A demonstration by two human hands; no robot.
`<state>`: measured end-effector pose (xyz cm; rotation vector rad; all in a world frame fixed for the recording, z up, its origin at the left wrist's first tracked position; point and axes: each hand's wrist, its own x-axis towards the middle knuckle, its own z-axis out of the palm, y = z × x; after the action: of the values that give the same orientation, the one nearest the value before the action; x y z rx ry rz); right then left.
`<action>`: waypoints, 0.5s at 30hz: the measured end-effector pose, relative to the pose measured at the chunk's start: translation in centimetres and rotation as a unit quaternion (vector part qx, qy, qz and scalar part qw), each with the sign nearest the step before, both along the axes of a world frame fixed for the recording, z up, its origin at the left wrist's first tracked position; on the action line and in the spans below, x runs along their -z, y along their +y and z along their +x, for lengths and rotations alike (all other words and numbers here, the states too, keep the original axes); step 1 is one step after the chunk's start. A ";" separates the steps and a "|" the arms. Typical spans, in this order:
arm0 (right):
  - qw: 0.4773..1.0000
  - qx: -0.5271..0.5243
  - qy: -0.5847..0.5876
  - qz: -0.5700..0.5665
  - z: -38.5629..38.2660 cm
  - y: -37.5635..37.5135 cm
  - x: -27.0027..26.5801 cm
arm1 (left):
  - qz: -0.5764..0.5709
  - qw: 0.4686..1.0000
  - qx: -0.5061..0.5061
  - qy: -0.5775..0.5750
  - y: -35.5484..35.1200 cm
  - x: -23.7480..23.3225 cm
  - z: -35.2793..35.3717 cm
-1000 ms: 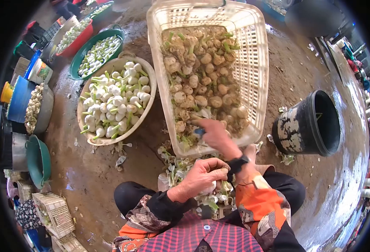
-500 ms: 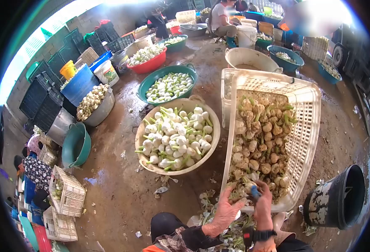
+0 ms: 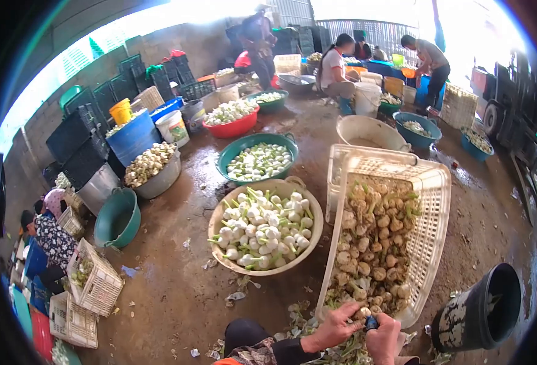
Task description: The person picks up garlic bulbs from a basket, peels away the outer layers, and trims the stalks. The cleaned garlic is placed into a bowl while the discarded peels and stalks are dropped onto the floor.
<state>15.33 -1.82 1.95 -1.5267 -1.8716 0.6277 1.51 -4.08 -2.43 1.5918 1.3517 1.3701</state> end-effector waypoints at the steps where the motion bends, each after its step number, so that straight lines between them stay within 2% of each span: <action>1: 1.000 -0.006 0.008 0.022 -0.2 -0.4 -0.2 | -0.007 1.000 0.003 0.000 0.1 0.7 0.1; 4: 0.999 0.015 -0.020 0.046 -0.9 -0.9 -0.4 | -0.020 1.000 0.016 -0.011 0.2 0.4 -0.4; 5: 0.999 0.017 -0.046 0.012 -1.0 -0.9 -0.5 | -0.046 0.998 0.019 -0.041 0.2 -0.4 -0.6; 6: 1.000 0.017 -0.015 0.001 -0.9 -0.7 0.3 | -0.116 0.978 0.029 -0.168 0.2 -0.7 -1.0; 8: 0.998 0.019 0.050 -0.017 -0.9 0.7 2.8 | -0.247 0.878 0.048 -0.407 0.4 -1.3 -2.2; 9: 0.998 0.021 0.059 0.020 -1.4 0.7 3.0 | -0.244 0.839 0.030 -0.485 0.4 -2.7 -3.4; 10: 0.998 0.031 0.036 0.033 -1.3 1.1 5.0 | -0.138 0.860 0.011 -0.490 0.1 -4.1 -5.3; 12: 1.000 0.003 -0.002 -0.028 -0.6 1.3 7.3 | -0.077 0.807 0.003 -0.585 -0.6 -5.5 -11.5; 13: 0.995 -0.070 -0.045 -0.055 -0.1 1.2 8.8 | -0.044 0.777 0.002 -0.628 -1.0 -6.2 -14.7; 14: 0.982 -0.144 -0.088 -0.081 0.5 1.3 9.8 | 0.025 0.840 -0.170 -0.515 -2.6 -7.3 -17.6; 15: 0.968 -0.176 -0.117 -0.136 0.6 1.3 10.1 | 0.026 0.820 -0.227 -0.525 -4.7 -10.2 -21.3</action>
<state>15.92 -0.53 -8.19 -1.4975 -2.3449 0.9323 -19.78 -8.74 7.81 0.2892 0.9581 2.1024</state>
